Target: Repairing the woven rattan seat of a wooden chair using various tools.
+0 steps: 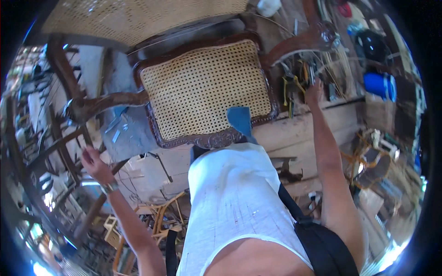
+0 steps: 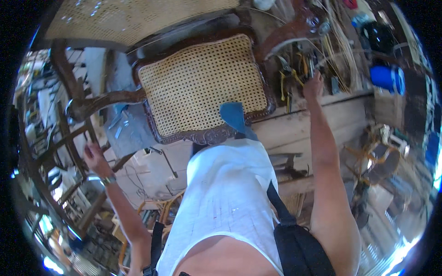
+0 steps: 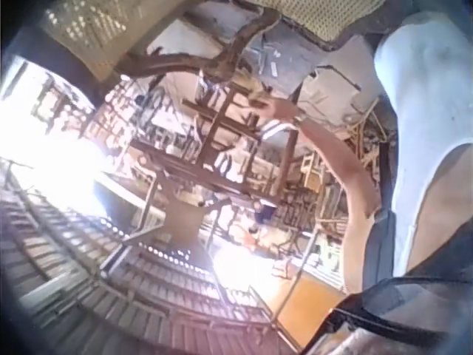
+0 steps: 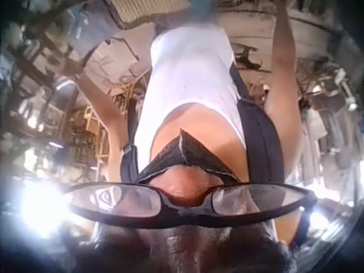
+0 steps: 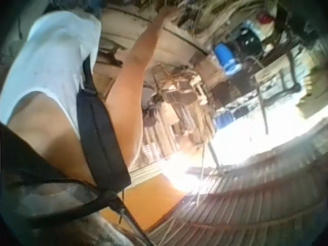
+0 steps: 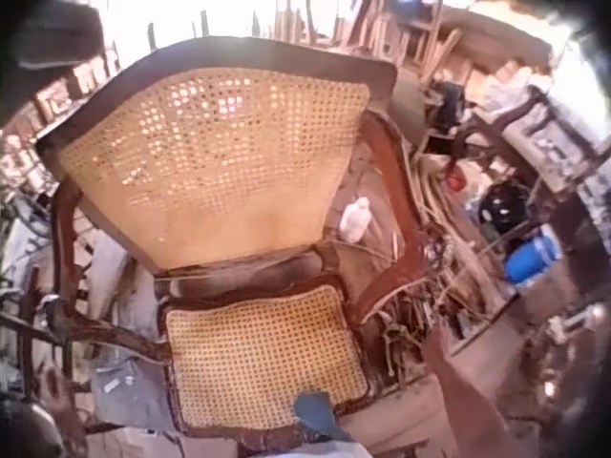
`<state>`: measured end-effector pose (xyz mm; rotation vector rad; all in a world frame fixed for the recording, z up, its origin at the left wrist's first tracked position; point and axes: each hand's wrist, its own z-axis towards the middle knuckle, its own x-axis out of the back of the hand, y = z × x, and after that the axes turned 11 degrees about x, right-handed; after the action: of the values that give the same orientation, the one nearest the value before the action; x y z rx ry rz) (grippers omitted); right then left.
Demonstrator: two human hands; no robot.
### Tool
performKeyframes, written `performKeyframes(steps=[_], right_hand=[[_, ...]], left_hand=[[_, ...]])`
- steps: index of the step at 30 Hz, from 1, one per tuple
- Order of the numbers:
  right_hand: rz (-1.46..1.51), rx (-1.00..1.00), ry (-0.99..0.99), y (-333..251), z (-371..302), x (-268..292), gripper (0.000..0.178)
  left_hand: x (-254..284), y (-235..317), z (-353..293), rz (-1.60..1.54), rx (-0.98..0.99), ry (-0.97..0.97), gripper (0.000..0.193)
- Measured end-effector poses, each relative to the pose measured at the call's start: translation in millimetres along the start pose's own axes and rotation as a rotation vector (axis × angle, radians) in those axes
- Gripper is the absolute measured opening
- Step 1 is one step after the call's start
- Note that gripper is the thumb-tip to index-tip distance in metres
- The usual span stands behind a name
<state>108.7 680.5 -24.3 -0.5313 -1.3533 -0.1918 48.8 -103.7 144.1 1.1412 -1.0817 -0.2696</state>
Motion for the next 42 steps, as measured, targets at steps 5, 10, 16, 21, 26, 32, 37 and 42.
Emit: performKeyframes(steps=[5,10,16,21,26,32,37,42], right_hand=[[-0.269,0.136,0.061,-38.2,-30.9,22.6,0.052],[0.067,0.466,-0.104,-157.1,-122.9,54.6,0.074],[0.256,0.632,-0.335,-256.6,-164.3,35.9,0.071],[0.511,0.475,-0.252,-254.2,-134.3,4.0,0.064],[0.475,0.649,-0.129,-358.9,-55.5,4.0,0.051],[0.464,0.991,-0.079,-558.5,-37.7,-87.2,0.024],[0.202,1.083,-0.163,-550.8,-20.6,-99.0,0.016],[-0.037,0.784,-0.023,-419.5,32.7,-87.6,0.021]], left_hand=[[-32.4,141.5,52.7,0.033,-0.271,0.078,0.055],[-67.8,180.9,115.2,0.482,-0.235,-0.034,0.083],[-95.6,196.5,144.8,0.564,-0.233,-0.505,0.089],[-99.2,205.2,140.4,0.846,-0.232,-0.321,0.089],[-104.7,208.8,131.7,0.793,-0.196,-0.343,0.089],[-100.9,222.6,118.1,0.782,-0.223,-0.313,0.091],[-97.0,208.7,120.1,0.690,-0.324,-0.172,0.076],[-96.8,216.0,114.1,0.598,-0.276,-0.330,0.078]])
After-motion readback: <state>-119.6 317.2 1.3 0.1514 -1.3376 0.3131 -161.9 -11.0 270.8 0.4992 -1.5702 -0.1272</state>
